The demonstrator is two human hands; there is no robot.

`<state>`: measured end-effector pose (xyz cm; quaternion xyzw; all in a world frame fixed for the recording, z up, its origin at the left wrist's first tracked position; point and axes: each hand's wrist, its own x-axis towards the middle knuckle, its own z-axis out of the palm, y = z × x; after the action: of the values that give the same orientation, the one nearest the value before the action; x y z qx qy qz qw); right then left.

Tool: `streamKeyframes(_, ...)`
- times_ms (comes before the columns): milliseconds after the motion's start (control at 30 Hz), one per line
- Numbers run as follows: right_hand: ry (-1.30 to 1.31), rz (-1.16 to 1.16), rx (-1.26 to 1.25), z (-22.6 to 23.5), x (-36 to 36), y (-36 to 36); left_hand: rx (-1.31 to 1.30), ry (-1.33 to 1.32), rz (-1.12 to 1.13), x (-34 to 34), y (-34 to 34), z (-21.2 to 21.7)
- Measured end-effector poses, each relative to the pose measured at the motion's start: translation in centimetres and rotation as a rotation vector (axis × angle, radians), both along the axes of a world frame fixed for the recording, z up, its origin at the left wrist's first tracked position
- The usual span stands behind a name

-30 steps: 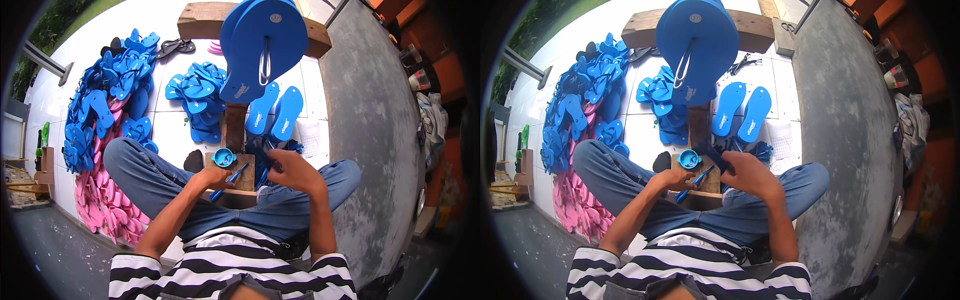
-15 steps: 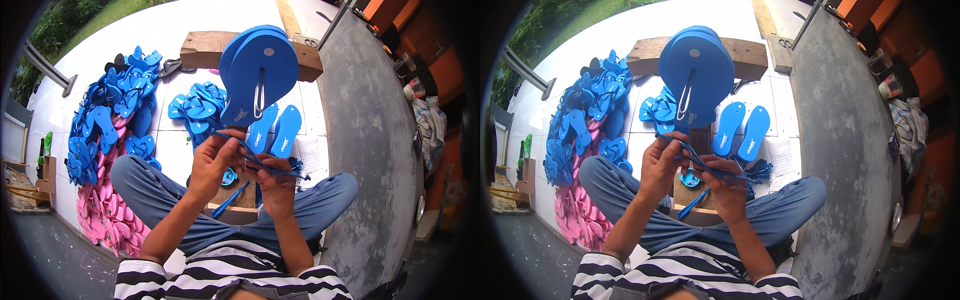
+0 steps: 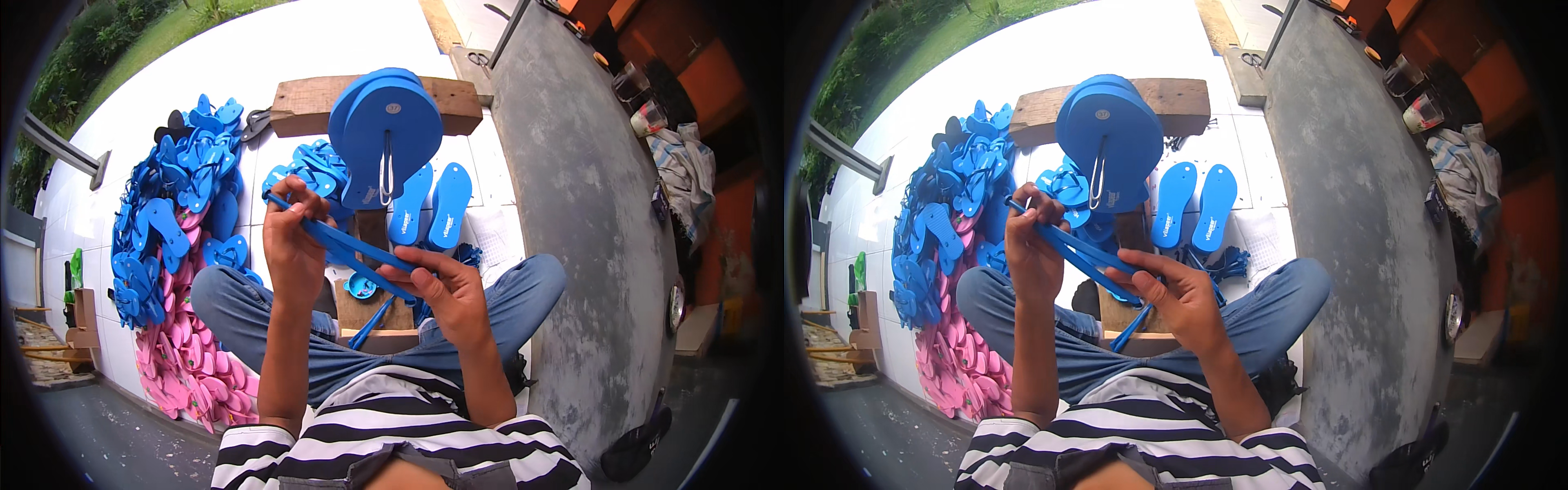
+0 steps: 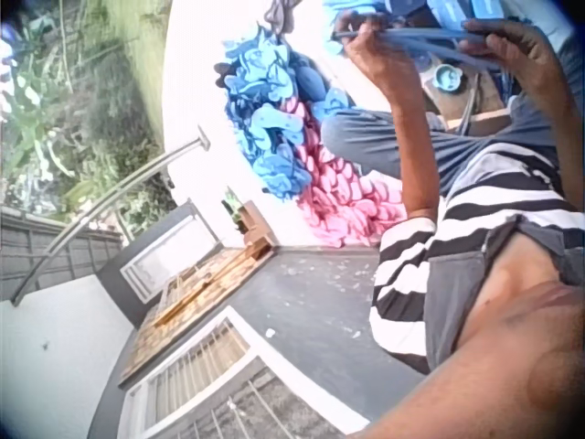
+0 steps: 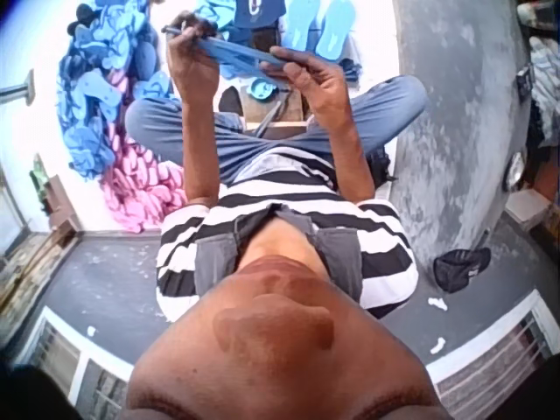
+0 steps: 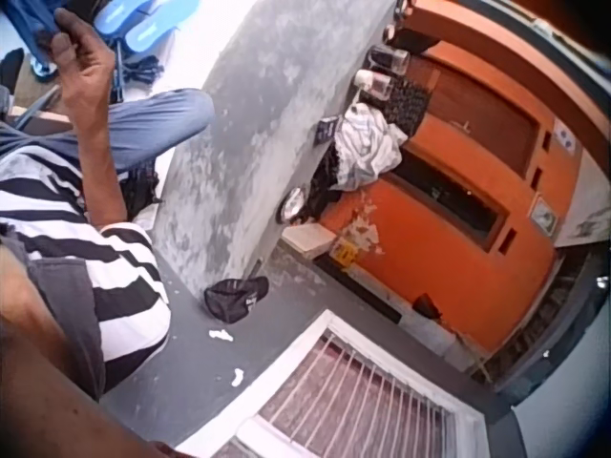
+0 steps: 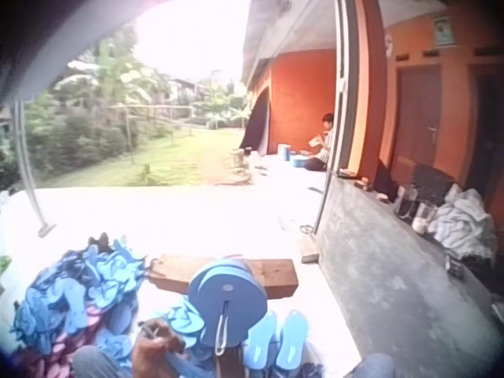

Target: The person assembles flip-flops by pulling rubber straps through holes in the blue soles using a wooden jig, then ties a bundle of blue straps together.

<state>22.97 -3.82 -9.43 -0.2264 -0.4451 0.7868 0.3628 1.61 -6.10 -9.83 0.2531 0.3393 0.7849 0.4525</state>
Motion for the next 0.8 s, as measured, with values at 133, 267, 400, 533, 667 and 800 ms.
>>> streamKeyframes(133,0.081,0.051,0.074,1.1,-0.5,0.9,0.019,-0.120,-0.034,-0.8,0.8,0.5)
streamKeyframes(267,0.029,0.034,0.178,1.8,-1.2,1.4,0.058,-0.203,-0.104,-1.9,1.2,-0.1)
streamKeyframes(400,0.005,0.017,0.212,1.9,-1.9,2.4,0.038,-0.203,-0.051,-1.6,1.6,0.1)
streamKeyframes(533,0.051,0.042,0.148,1.2,-2.3,2.6,0.013,-0.182,-0.032,-2.2,1.8,-0.1)
streamKeyframes(667,0.028,0.043,0.093,0.8,-2.4,2.7,0.010,-0.146,-0.052,-2.8,1.7,-1.2)
streamKeyframes(800,-0.249,0.077,0.154,0.6,-1.2,2.9,-0.194,0.101,-0.141,-2.2,0.7,-1.4)
